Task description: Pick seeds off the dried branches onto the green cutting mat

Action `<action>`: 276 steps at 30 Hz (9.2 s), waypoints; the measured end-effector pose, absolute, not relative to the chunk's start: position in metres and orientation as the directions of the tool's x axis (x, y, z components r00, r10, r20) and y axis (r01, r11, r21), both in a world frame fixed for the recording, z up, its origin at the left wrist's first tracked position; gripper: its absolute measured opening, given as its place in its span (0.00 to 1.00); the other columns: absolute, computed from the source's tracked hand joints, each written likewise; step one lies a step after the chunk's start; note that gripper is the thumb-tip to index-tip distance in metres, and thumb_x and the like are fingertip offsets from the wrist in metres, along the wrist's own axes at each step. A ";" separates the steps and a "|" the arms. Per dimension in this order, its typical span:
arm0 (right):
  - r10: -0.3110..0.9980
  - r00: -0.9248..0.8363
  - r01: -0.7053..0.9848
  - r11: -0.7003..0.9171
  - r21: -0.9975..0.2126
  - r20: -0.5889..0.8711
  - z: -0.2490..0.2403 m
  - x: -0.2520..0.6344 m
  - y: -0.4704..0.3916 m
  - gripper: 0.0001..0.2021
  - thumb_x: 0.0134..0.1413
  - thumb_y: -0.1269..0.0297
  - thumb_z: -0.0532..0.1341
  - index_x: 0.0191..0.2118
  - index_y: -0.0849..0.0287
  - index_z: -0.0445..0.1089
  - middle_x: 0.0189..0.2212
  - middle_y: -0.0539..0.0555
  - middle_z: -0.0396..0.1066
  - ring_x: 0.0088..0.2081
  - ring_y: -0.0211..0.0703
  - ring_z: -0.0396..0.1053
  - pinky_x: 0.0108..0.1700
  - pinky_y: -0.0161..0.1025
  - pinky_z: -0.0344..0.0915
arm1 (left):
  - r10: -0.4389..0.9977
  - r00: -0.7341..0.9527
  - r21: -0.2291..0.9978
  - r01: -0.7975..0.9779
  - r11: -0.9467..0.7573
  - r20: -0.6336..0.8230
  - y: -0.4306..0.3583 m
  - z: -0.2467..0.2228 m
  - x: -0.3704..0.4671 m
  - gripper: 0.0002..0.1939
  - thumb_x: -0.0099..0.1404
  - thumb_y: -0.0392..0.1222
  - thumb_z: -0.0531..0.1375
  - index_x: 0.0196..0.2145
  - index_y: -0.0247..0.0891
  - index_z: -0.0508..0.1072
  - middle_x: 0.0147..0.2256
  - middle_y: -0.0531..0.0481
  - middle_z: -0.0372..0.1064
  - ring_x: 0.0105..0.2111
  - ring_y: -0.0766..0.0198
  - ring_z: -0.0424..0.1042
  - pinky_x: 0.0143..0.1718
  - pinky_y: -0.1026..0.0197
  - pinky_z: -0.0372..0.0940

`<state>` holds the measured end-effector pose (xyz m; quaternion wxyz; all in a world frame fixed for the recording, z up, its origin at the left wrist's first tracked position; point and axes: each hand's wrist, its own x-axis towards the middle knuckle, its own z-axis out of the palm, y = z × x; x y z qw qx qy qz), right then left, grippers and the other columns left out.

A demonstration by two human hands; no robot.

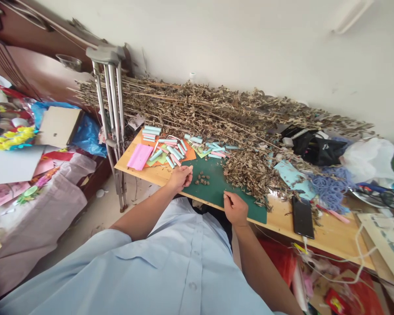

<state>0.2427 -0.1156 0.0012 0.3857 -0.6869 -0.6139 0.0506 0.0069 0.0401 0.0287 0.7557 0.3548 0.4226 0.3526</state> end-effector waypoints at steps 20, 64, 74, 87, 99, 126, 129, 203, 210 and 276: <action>0.962 -0.055 0.792 0.205 -0.576 0.266 0.073 0.189 0.029 0.15 0.65 0.58 0.56 0.49 0.54 0.78 0.47 0.56 0.79 0.46 0.48 0.76 0.52 0.44 0.71 | 0.861 0.453 0.913 -0.205 0.352 -0.230 0.019 0.025 -0.001 0.20 0.57 0.54 0.70 0.32 0.33 0.74 0.25 0.49 0.74 0.20 0.66 0.73 0.19 0.66 0.62; 0.973 -0.035 0.824 0.157 -0.544 0.228 0.093 0.183 0.051 0.14 0.63 0.56 0.58 0.44 0.55 0.78 0.35 0.54 0.79 0.36 0.46 0.74 0.44 0.42 0.68 | 0.881 0.428 0.879 -0.317 0.357 -0.203 0.018 0.019 0.003 0.22 0.57 0.55 0.70 0.35 0.33 0.72 0.25 0.52 0.72 0.19 0.66 0.73 0.19 0.66 0.65; 0.938 0.061 0.763 0.177 -0.622 0.342 0.087 0.183 -0.087 0.10 0.67 0.59 0.58 0.44 0.54 0.77 0.39 0.55 0.79 0.40 0.46 0.76 0.44 0.42 0.70 | 0.710 0.578 0.552 -0.466 0.692 -0.403 -0.023 0.058 0.022 0.16 0.69 0.49 0.62 0.39 0.31 0.74 0.31 0.43 0.76 0.29 0.60 0.78 0.33 0.59 0.74; 0.927 0.149 0.770 0.109 -0.628 0.344 0.075 0.196 -0.132 0.08 0.64 0.62 0.62 0.44 0.54 0.77 0.33 0.54 0.75 0.33 0.44 0.72 0.39 0.41 0.69 | 0.589 0.643 0.460 -0.383 0.801 -0.491 -0.050 0.064 0.037 0.19 0.74 0.48 0.55 0.39 0.28 0.76 0.35 0.36 0.78 0.34 0.57 0.80 0.42 0.54 0.75; 0.937 0.233 0.615 0.064 -0.786 0.259 0.068 0.194 -0.127 0.05 0.60 0.65 0.62 0.36 0.53 0.77 0.37 0.53 0.78 0.39 0.45 0.75 0.43 0.43 0.71 | 0.566 0.700 0.529 -0.310 0.790 -0.436 -0.061 0.071 0.035 0.15 0.71 0.46 0.60 0.40 0.28 0.76 0.38 0.36 0.78 0.37 0.55 0.81 0.41 0.55 0.76; 0.938 0.295 0.578 -0.024 -0.816 0.181 0.067 0.182 -0.134 0.06 0.61 0.62 0.61 0.41 0.53 0.75 0.37 0.53 0.79 0.39 0.46 0.76 0.43 0.43 0.72 | 0.574 0.606 0.582 -0.214 0.784 -0.550 -0.059 0.060 0.044 0.16 0.63 0.46 0.70 0.37 0.28 0.75 0.30 0.43 0.77 0.27 0.64 0.79 0.31 0.63 0.76; 0.937 0.304 0.561 -0.031 -0.827 0.170 0.069 0.180 -0.134 0.06 0.59 0.64 0.62 0.42 0.53 0.75 0.37 0.52 0.78 0.38 0.45 0.76 0.43 0.42 0.72 | 0.581 0.605 0.594 -0.211 0.776 -0.544 -0.059 0.058 0.045 0.17 0.62 0.48 0.70 0.37 0.29 0.74 0.29 0.45 0.77 0.25 0.65 0.78 0.30 0.63 0.75; 0.915 -0.077 0.801 0.293 -0.522 0.396 0.082 0.188 -0.137 0.07 0.63 0.64 0.63 0.43 0.52 0.78 0.42 0.54 0.80 0.46 0.51 0.72 0.53 0.52 0.65 | 0.487 0.757 0.319 -0.376 0.870 -0.436 -0.053 0.066 0.029 0.31 0.74 0.60 0.51 0.41 0.26 0.79 0.35 0.35 0.77 0.36 0.57 0.77 0.42 0.57 0.70; 0.934 -0.182 0.845 0.309 -0.436 0.308 0.079 0.184 -0.133 0.07 0.64 0.63 0.62 0.41 0.52 0.79 0.37 0.53 0.78 0.43 0.49 0.68 0.48 0.50 0.60 | 0.462 0.788 0.326 -0.347 0.879 -0.407 -0.057 0.070 0.029 0.32 0.73 0.62 0.50 0.42 0.28 0.80 0.34 0.37 0.77 0.33 0.59 0.75 0.37 0.60 0.66; 0.939 -0.106 0.911 0.224 -0.347 0.326 0.084 0.184 -0.130 0.07 0.62 0.71 0.57 0.37 0.57 0.73 0.38 0.57 0.77 0.40 0.51 0.67 0.45 0.49 0.59 | 0.560 0.726 0.505 -0.336 0.795 -0.399 -0.067 0.067 0.038 0.12 0.60 0.30 0.63 0.42 0.28 0.80 0.33 0.40 0.79 0.36 0.59 0.79 0.45 0.57 0.71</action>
